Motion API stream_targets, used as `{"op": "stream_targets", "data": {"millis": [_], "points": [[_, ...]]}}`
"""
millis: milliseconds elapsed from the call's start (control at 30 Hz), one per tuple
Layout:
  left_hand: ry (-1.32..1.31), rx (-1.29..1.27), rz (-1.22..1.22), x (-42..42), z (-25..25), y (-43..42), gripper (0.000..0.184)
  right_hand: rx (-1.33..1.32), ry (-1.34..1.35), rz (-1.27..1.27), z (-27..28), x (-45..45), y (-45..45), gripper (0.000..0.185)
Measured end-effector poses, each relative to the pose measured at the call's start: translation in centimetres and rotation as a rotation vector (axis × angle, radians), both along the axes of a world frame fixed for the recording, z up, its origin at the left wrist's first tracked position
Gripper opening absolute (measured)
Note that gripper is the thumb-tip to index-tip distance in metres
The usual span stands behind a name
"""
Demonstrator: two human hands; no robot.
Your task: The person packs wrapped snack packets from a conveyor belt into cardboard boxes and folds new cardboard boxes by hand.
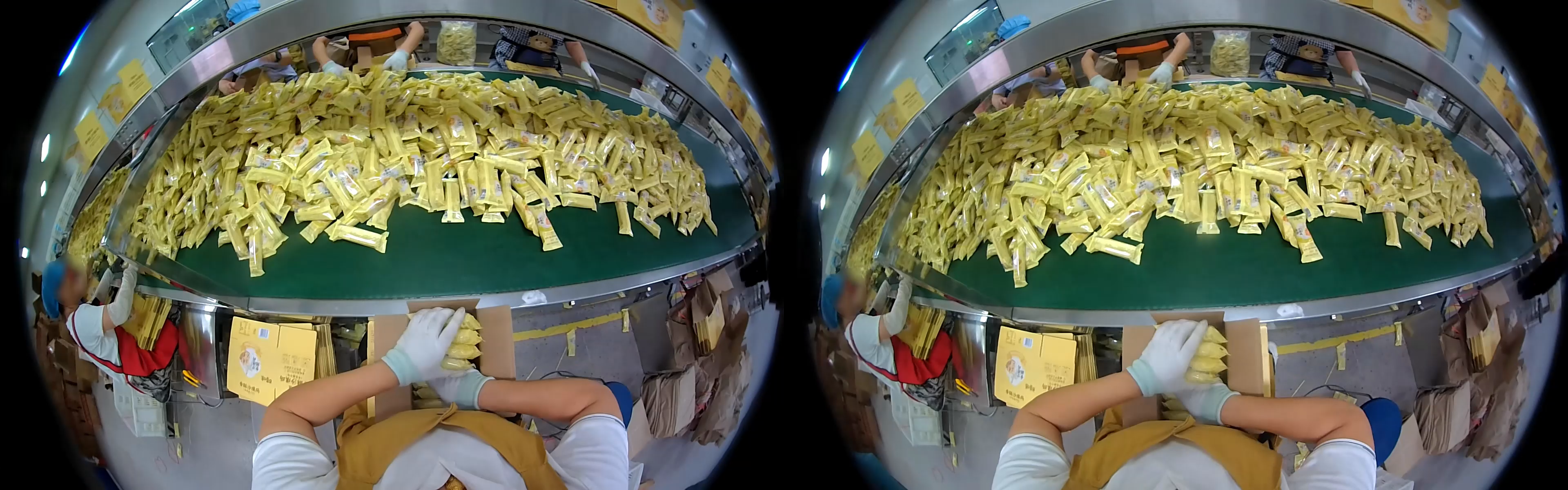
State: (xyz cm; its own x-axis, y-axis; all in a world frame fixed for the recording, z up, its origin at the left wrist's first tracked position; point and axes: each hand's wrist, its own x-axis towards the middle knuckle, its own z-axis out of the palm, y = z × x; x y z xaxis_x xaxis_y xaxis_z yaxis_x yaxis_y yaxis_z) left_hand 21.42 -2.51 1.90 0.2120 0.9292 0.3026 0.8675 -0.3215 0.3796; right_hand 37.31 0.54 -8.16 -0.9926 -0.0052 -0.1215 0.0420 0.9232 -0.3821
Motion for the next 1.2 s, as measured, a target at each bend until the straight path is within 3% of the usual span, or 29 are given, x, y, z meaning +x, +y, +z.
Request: {"op": "stream_targets", "data": {"millis": [100,267,367,467,500,567,600,667,700,733,767,833,900,967,1000,1033,1100,1167,1200], "points": [[0.089,-0.009,0.046,0.2,-0.5,-0.5,0.101,-0.026,-0.404,0.051,5.7,0.5,0.5,0.072],[0.282,-0.020,0.122,0.9,-2.7,-0.7,0.093,0.020,-0.595,0.035,8.0,0.3,0.5,0.078],[0.466,-0.168,0.080,1.7,-4.5,-0.5,0.092,0.112,-0.698,0.061,9.6,-1.2,-0.1,0.072],[0.391,-0.653,-0.005,2.0,-3.6,2.0,0.087,0.124,-0.692,0.141,9.8,-1.7,0.8,0.059],[0.363,-0.652,-0.067,1.6,-3.2,2.1,0.087,0.115,-0.669,0.175,9.7,-1.7,1.4,0.055],[0.309,-0.644,-0.179,-0.2,-2.1,2.1,0.087,-0.124,-0.612,0.228,12.9,-1.6,5.3,0.044],[0.343,-0.601,-0.258,-1.5,-1.1,2.2,0.069,-0.244,-0.578,0.257,14.9,-1.4,7.8,0.040],[-0.062,-0.914,-0.412,-4.9,4.0,4.3,0.053,-0.752,-0.360,-0.069,17.5,0.1,13.0,0.038],[-0.276,-1.063,-0.486,-7.1,6.3,5.4,0.046,-0.715,-0.043,-0.110,16.2,1.6,16.2,0.034],[-0.477,-1.026,-0.411,-9.7,7.8,5.9,0.039,-0.987,-0.001,-0.374,17.2,2.8,18.7,0.031],[-0.674,-0.982,-0.333,-12.4,8.8,6.2,0.034,-0.762,0.236,-0.398,16.0,3.6,21.9,0.030],[-0.752,-0.642,-0.064,-17.1,6.7,7.7,0.039,-0.616,0.478,-0.806,12.4,4.3,27.0,0.033],[-0.469,-0.299,0.408,-20.7,2.1,11.1,0.047,-0.344,0.356,-1.022,10.0,4.1,31.5,0.046],[-0.174,-0.153,0.629,-22.3,0.1,13.6,0.060,-0.096,0.350,-1.124,6.5,2.9,35.1,0.056],[-0.191,-0.196,0.686,-23.7,-2.3,15.1,0.075,0.033,0.341,-1.175,4.8,2.4,36.6,0.062],[-0.089,-0.196,0.745,-22.8,-2.7,15.7,0.078,-0.078,0.369,-1.208,3.3,1.6,37.8,0.072],[0.121,-0.189,0.864,-20.2,-3.4,16.3,0.085,0.010,0.261,-1.279,-0.1,-1.0,39.0,0.072],[0.207,-0.102,0.849,-20.1,-5.9,16.6,0.088,0.246,0.030,-1.301,3.7,-4.3,34.5,0.073],[0.212,-0.119,0.812,-20.1,-6.0,16.3,0.087,0.348,0.131,-1.245,3.1,-4.9,33.8,0.070]]}}
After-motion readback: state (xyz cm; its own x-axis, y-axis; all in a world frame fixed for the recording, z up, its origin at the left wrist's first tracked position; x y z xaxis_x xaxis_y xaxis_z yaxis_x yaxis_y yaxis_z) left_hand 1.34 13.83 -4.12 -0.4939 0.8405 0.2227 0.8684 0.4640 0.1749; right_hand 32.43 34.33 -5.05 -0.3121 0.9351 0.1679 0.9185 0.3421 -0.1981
